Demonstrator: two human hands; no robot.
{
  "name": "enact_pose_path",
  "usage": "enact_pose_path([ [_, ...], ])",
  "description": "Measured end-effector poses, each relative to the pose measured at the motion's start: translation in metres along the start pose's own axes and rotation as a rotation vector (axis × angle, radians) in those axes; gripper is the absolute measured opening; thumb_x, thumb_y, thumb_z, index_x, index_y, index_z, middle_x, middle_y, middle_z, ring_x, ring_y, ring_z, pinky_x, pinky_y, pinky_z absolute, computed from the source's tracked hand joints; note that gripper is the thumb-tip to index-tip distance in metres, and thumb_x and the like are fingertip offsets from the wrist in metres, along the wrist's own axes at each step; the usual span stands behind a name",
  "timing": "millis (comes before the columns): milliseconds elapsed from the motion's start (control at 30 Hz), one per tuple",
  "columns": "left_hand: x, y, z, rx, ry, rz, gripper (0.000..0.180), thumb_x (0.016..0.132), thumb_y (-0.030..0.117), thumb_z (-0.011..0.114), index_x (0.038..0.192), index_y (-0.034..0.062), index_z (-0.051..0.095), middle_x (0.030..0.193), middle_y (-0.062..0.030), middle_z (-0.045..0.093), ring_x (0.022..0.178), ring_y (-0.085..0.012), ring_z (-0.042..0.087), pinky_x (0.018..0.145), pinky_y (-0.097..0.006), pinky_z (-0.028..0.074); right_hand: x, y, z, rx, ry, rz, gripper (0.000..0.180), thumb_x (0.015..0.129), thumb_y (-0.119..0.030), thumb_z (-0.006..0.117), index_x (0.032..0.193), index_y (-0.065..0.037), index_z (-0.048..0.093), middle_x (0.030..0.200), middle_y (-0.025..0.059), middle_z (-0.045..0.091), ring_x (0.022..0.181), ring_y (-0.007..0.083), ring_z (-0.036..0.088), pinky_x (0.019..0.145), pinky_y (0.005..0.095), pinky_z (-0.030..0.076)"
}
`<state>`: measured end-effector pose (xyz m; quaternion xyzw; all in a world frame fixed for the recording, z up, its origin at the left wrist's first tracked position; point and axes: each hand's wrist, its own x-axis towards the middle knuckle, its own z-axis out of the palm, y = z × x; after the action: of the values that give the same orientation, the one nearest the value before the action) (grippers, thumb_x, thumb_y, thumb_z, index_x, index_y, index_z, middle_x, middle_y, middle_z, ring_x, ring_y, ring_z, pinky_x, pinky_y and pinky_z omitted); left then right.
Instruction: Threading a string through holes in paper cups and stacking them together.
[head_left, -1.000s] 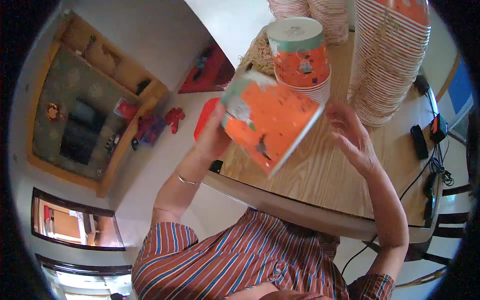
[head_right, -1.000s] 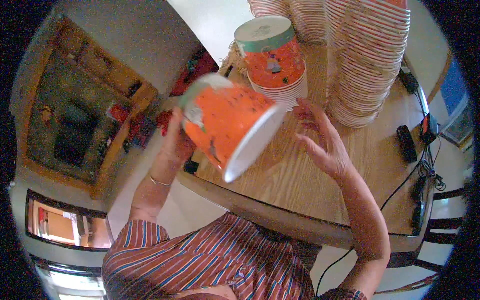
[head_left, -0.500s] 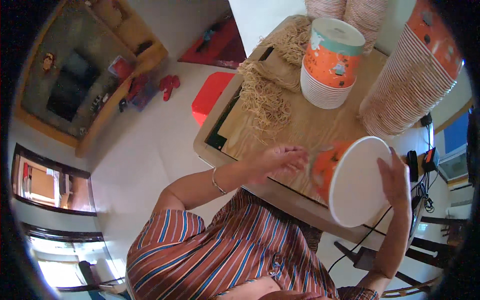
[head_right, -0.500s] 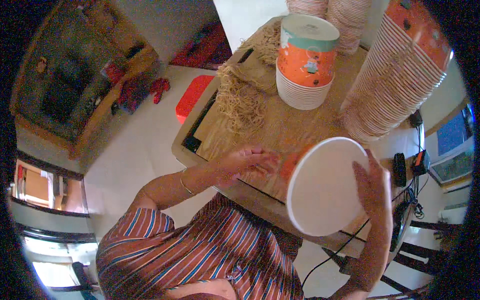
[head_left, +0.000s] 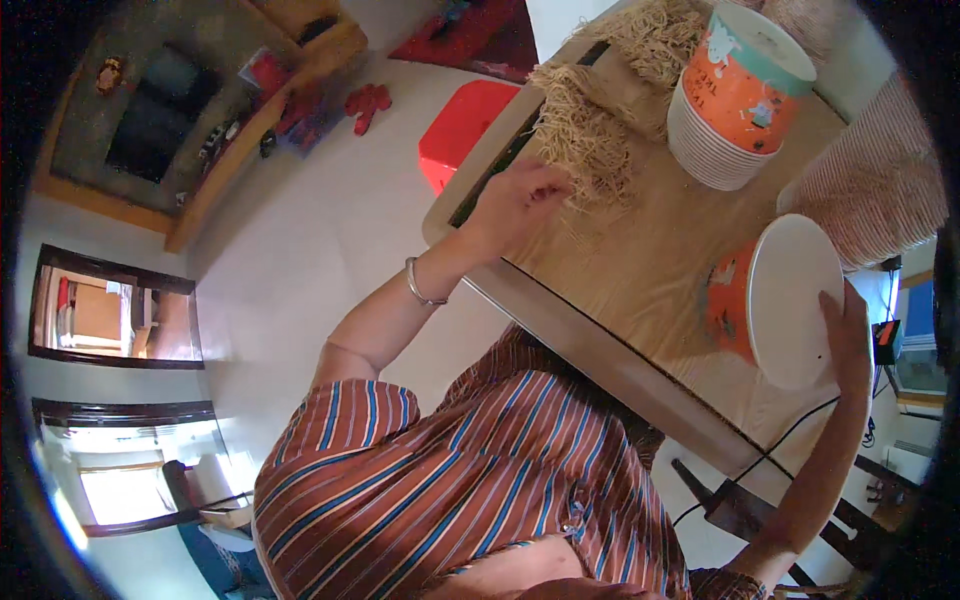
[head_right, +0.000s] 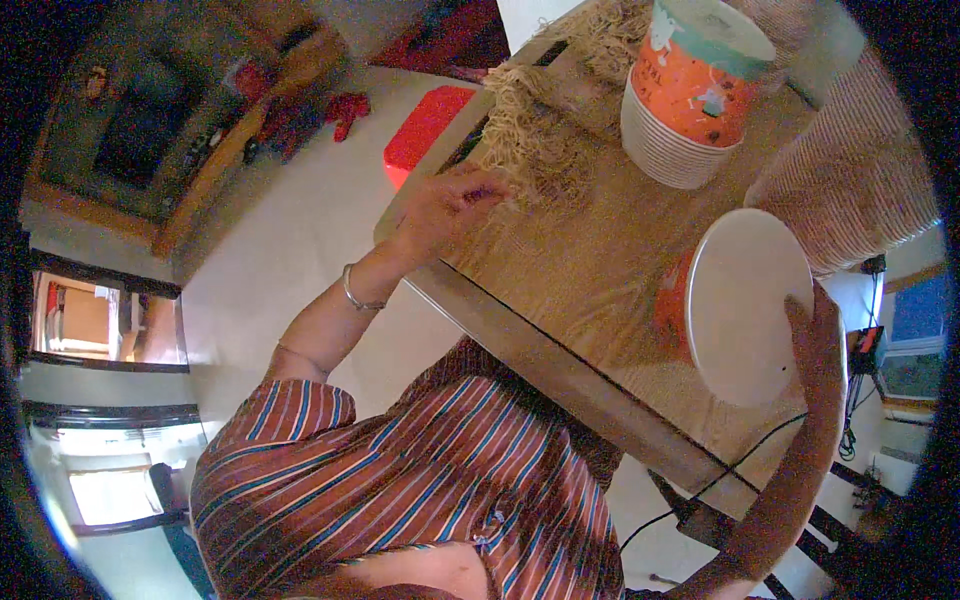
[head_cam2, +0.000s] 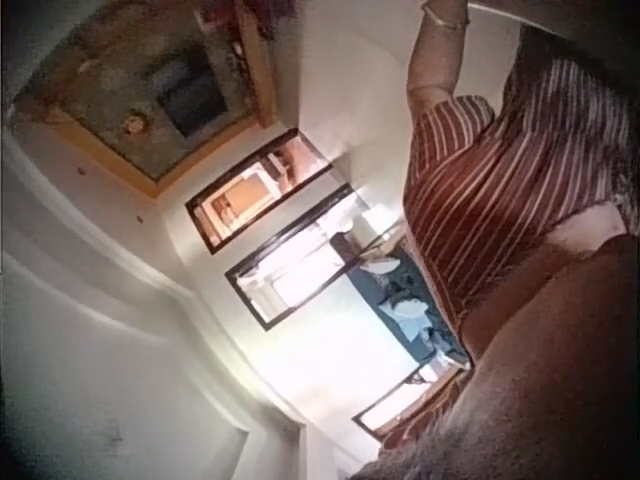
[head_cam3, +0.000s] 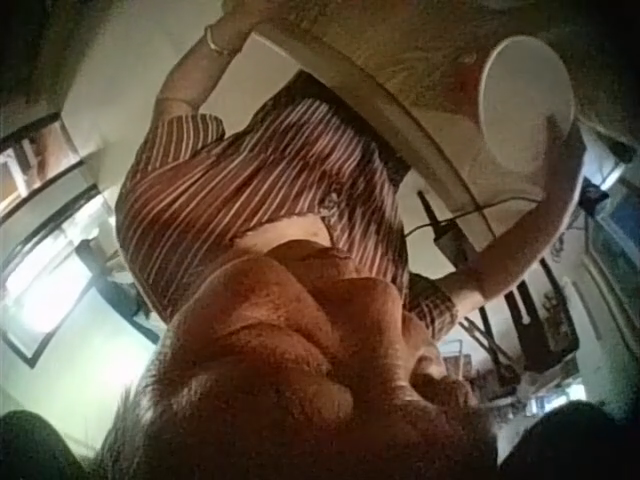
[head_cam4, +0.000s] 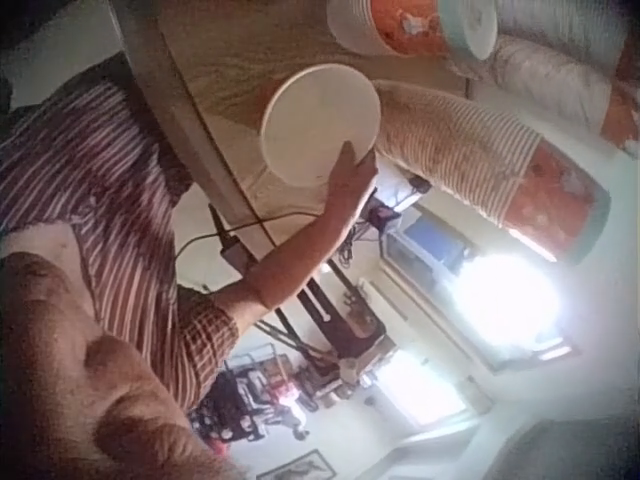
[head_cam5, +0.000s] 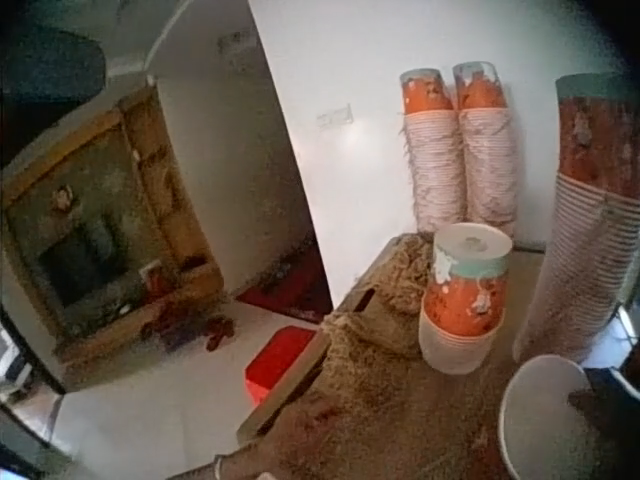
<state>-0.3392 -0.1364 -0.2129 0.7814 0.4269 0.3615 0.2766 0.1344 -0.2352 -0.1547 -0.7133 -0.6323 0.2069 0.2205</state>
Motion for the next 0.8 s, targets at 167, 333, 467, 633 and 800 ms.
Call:
enact_pose_path([
  [167,-0.01,-0.002,0.005,0.124,-0.124,0.219,0.015,0.082,0.014,0.063,0.096,0.008,0.067,0.09,-0.0114,0.059,0.088,-0.0302,0.056,0.077,-0.041,0.046,0.006,-0.008,0.012,0.066,-0.01,-0.012,0.037,0.093,-0.021,0.051,0.121,0.003,0.057,0.102,0.0109,0.065,0.091,0.0179,0.059,0.085,0.0323,0.046],
  [333,-0.016,-0.001,0.016,0.217,-0.183,0.281,0.018,0.081,0.018,0.065,0.096,0.0105,0.065,0.095,-0.0125,0.057,0.092,-0.033,0.054,0.08,-0.045,0.044,0.001,-0.04,0.005,0.08,-0.029,0.165,0.037,0.096,-0.027,0.052,0.12,0.0,0.057,0.102,0.0099,0.066,0.089,0.0173,0.059,0.082,0.0315,0.047],
  [467,-0.012,-0.007,0.03,0.301,-0.204,0.393,0.02,0.079,0.019,0.065,0.097,0.0101,0.063,0.097,-0.0134,0.056,0.092,-0.0333,0.053,0.079,-0.046,0.043,-0.007,-0.038,-0.008,-0.071,0.329,-0.03,0.028,0.098,-0.023,0.051,0.118,-0.004,0.057,0.106,0.0076,0.065,0.095,0.0167,0.059,0.084,0.0288,0.045],
  [633,-0.009,-0.02,0.046,0.274,-0.221,0.406,0.016,0.079,0.016,0.065,0.091,0.0071,0.06,0.096,-0.0142,0.055,0.093,-0.034,0.052,0.081,-0.046,0.043,-0.06,-0.091,0.012,-0.019,0.396,-0.228,0.019,0.095,-0.01,0.054,0.11,-0.001,0.061,0.101,0.0084,0.064,0.093,0.0167,0.06,0.08,0.0293,0.048],
  [800,-0.003,-0.001,0.027,0.107,-0.076,0.44,0.01,0.081,0.012,0.065,0.085,0.0044,0.06,0.087,-0.0107,0.057,0.083,-0.028,0.057,0.073,-0.039,0.047,-0.103,-0.176,0.075,0.217,-0.132,-0.409,0.006,0.084,-0.003,0.064,0.09,0.0,0.062,0.072,0.0102,0.054,0.064,0.0161,0.057,0.059,0.0289,0.045],
])
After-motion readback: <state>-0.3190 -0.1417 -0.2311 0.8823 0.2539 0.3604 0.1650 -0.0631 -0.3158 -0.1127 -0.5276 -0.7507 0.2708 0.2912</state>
